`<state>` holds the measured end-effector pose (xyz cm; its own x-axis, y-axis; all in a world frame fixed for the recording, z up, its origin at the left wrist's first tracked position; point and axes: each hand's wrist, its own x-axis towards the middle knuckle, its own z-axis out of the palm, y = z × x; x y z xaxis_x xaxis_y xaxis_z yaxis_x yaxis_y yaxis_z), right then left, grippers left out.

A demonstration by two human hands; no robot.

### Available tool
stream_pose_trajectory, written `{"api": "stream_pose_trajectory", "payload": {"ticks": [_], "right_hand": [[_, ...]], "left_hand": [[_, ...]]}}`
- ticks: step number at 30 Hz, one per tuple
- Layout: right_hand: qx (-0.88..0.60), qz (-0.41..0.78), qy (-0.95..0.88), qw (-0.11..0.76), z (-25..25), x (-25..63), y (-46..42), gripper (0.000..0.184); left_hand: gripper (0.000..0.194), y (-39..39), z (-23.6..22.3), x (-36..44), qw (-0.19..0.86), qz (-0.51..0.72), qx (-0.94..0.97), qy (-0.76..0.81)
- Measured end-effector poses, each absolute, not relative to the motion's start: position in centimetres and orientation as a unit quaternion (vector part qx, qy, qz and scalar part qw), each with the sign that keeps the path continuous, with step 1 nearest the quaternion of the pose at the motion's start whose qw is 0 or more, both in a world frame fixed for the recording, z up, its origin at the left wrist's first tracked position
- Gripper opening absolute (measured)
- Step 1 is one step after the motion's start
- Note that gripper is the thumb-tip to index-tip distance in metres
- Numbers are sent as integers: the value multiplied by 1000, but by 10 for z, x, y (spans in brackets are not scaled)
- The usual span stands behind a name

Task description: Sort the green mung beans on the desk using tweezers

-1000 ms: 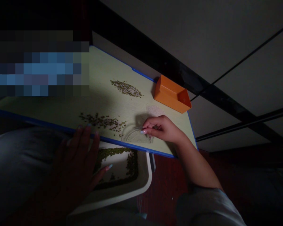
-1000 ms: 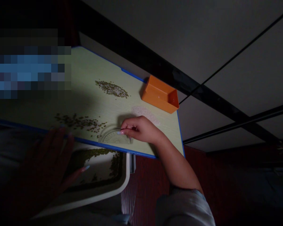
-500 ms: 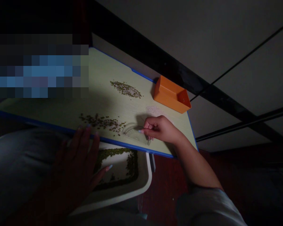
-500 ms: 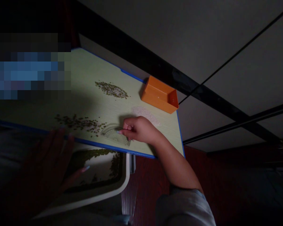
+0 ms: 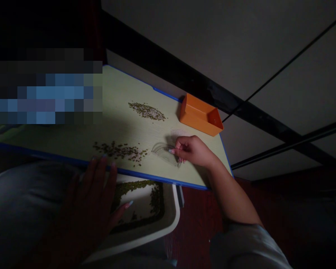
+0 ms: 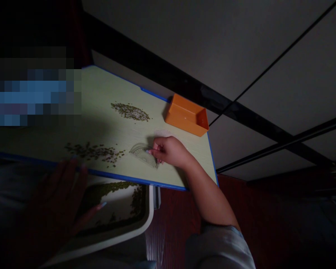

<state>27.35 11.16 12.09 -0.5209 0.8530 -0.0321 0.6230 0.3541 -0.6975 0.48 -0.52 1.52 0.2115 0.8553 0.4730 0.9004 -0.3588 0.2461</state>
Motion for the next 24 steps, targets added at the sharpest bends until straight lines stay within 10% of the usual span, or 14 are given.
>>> {"api": "stream_pose_trajectory", "payload": {"ticks": [24], "right_hand": [[-393,514,-744,166,114,250,102,36]], "left_hand": [[85,-5,14,6,41,-278,-775,-566]]}}
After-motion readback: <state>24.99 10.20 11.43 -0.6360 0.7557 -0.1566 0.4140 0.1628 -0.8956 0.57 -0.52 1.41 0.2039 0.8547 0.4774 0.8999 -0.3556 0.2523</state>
